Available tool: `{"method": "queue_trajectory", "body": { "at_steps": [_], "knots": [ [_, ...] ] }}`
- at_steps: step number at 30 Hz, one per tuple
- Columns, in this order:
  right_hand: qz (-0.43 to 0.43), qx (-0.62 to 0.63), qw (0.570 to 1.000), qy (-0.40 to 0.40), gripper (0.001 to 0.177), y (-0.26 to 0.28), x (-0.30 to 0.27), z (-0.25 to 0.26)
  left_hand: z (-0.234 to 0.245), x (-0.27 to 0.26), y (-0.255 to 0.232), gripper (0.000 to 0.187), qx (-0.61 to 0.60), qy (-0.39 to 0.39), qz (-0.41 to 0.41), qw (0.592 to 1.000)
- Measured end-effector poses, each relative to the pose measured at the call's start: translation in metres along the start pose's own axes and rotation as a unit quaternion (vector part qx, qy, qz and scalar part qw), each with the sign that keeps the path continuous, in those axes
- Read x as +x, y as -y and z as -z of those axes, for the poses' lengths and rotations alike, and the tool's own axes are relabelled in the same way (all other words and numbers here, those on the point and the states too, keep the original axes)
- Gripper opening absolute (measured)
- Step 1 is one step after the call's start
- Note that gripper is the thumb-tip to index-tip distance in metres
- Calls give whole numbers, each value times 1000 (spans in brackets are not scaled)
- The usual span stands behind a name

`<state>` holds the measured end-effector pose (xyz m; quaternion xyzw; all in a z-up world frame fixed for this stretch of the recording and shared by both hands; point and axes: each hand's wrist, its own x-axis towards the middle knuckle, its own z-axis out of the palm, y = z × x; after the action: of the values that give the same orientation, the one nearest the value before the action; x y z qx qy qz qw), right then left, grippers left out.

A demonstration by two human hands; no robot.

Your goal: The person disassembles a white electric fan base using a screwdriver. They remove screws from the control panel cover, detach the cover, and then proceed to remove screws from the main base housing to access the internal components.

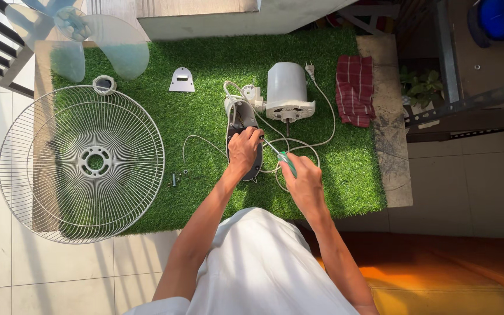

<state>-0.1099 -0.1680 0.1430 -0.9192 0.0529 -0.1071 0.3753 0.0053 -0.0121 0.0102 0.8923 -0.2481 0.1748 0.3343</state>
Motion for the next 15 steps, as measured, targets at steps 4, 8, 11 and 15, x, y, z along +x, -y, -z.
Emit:
{"method": "queue_trajectory", "body": {
  "at_steps": [4, 8, 11, 15],
  "knots": [
    [-10, 31, 999, -13, 24, -13, 0, 7, -2, -5, -2, 21, -14, 6, 39, 999],
    [-63, 98, 993, -22, 24, -25, -2, 9, 1, -9, 4, 25, -71, -31, 67, 995],
    [-186, 228, 956, -6, 25, -34, -1, 9, 4, -16, 3, 22, -263, -48, 196, 943],
    [-241, 415, 877, 4, 29, -47, 0, -1, 14, -33, 5, 23, -403, -93, 285, 865]
  ]
}}
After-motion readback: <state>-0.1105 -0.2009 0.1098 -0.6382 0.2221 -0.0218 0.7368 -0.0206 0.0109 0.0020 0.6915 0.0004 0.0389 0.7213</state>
